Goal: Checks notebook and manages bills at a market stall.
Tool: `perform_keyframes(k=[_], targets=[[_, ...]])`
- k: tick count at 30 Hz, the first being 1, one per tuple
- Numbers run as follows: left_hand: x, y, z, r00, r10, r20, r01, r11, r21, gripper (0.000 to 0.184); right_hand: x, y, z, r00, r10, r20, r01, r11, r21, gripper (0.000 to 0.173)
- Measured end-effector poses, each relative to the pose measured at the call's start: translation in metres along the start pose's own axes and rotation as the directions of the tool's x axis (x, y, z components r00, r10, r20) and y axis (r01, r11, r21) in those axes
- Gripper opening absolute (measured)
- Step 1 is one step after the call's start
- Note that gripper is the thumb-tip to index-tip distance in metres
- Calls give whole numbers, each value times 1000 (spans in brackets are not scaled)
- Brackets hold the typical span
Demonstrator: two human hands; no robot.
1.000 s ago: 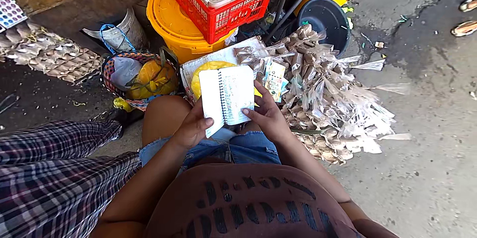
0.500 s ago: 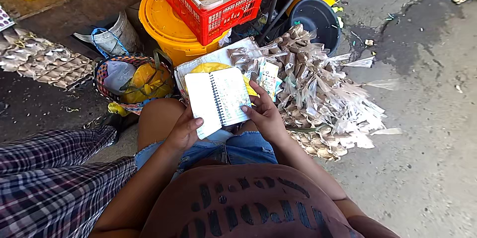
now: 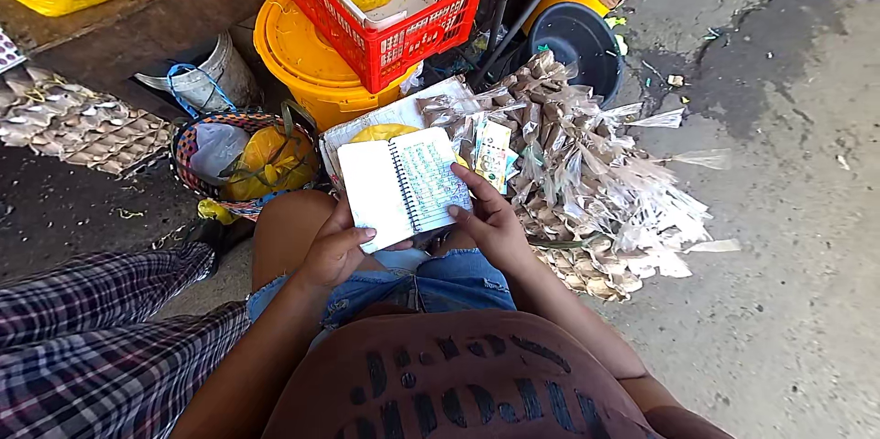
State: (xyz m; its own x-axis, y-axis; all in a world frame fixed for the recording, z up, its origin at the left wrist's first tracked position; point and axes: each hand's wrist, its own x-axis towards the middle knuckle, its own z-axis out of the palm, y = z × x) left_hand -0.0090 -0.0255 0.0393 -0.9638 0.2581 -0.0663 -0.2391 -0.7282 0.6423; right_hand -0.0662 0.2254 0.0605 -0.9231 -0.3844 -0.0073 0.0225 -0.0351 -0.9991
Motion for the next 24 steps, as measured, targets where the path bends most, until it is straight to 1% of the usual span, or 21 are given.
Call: perform_keyframes(k=[3,9,13,19,24], targets=[[1,-1,5,1000,2,-24,-2,1000,-1,58,-2,-1,4,1000,-19,13,19,999,-37,69],[1,0,10,999,19,-42,-18,999,29,58,-3,-1,7,999,-50,16,50,998,-40,83],[0,0,9,999,27,-25,-26,999,24,61,-3,-1,9,998,-64,9,64,994,-89,86],[0,-2,11,1000,28,-11,-28,999,23,59,-5,5,8,985,-170,-18,158,945,-286,90],[-1,-2,10,1000,29,10,-29,999,18,59,-6,6,7,982,-188,-15,175,937,-303,85]])
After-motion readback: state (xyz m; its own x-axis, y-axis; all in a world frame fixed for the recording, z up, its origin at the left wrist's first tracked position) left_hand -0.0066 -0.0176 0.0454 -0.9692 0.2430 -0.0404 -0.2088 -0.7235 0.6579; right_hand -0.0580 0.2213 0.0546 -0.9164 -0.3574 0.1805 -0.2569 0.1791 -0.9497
